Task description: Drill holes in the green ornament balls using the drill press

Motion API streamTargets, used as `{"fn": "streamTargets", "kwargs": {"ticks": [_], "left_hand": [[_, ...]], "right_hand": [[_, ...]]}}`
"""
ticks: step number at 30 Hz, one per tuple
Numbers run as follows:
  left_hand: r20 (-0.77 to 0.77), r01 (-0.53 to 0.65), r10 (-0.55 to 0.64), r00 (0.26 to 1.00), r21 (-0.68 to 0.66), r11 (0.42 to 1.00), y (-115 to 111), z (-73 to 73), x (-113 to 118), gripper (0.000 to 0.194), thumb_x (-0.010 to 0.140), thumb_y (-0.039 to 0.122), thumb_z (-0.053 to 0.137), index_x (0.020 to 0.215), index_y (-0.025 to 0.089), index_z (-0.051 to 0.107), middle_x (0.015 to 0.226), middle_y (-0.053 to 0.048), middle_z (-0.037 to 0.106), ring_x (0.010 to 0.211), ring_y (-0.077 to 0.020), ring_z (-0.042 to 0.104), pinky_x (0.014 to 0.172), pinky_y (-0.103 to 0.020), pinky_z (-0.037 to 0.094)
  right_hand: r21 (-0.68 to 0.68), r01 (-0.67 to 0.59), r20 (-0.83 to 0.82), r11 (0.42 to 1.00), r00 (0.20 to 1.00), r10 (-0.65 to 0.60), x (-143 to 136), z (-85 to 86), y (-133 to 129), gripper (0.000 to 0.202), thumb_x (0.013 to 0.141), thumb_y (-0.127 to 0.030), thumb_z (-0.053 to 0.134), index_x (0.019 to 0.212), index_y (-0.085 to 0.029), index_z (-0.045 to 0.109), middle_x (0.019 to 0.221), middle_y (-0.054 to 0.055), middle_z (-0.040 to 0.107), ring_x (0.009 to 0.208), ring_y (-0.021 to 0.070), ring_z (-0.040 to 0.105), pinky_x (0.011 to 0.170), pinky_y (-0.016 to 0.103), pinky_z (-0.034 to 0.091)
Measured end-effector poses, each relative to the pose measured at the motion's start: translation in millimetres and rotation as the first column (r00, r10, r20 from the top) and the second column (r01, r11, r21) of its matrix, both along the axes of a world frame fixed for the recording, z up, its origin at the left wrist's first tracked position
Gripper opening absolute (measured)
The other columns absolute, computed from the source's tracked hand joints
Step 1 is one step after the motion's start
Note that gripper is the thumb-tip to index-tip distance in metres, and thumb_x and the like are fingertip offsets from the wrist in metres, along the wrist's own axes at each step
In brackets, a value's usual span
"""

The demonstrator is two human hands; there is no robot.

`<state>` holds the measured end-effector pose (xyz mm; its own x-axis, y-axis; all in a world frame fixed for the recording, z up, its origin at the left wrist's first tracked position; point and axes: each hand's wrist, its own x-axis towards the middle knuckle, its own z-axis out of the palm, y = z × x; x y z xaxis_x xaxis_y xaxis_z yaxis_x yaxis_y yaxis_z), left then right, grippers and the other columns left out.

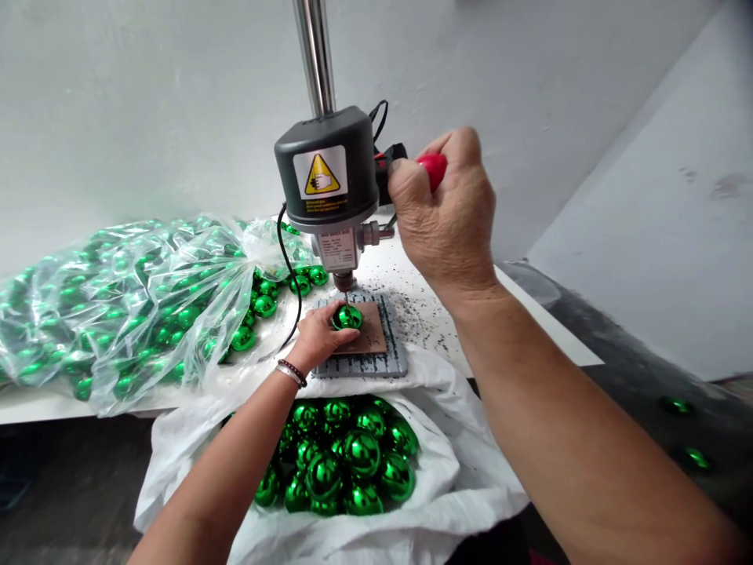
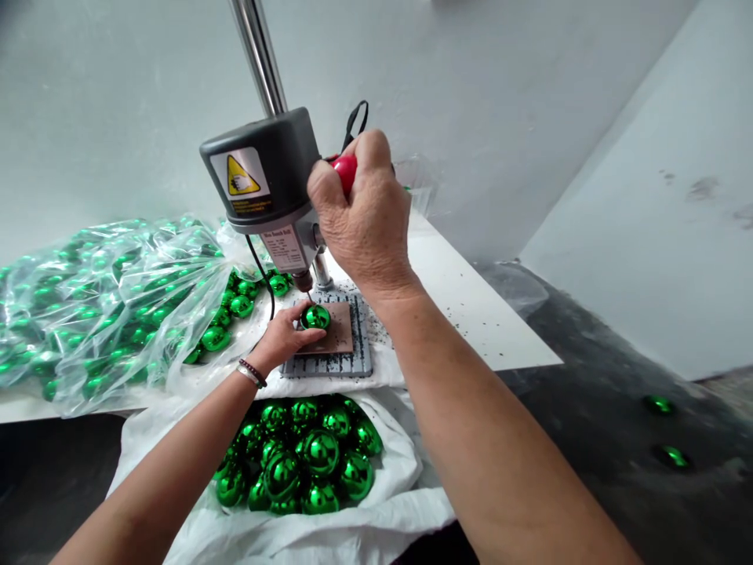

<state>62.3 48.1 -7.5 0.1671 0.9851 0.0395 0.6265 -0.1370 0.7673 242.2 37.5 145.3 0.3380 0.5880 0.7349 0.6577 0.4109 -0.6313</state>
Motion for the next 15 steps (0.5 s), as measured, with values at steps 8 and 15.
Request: {"fn": "streamTargets", "kwargs": {"ticks": [8,15], "left_hand": [[-0.050,-0.013,0.013,0.999,-0.006,1.000,-5.7,-1.7,5.9,0.065,0.066,0.037,0.085,0.127,0.026,0.068,0.106,-0.006,0.073,0.106,-0.0281,0.061,0.102,-0.040,0.043],[0.013,-0.055,0.055,0.998,-0.026,0.998,-6.7,-1.6,6.9,0.062,0.061,0.035,0.087,0.120,0.029,0.072,0.100,-0.005,0.072,0.109,-0.0313,0.058,0.103,-0.042,0.041]], "right_hand": [[0.080,-0.010,0.025,0.997,1.000,0.008,3.4,-11.7,0.2,0.020,0.094,-0.038,0.050,0.089,-0.021,0.041,0.076,-0.002,0.046,0.069,0.0060,0.049,0.066,0.022,0.045],[0.146,0.028,0.053,0.989,0.998,-0.037,5.5,-18.2,-8.7,0.022,0.091,-0.038,0.052,0.082,-0.020,0.042,0.069,-0.003,0.043,0.061,0.0056,0.040,0.061,0.022,0.040]]}}
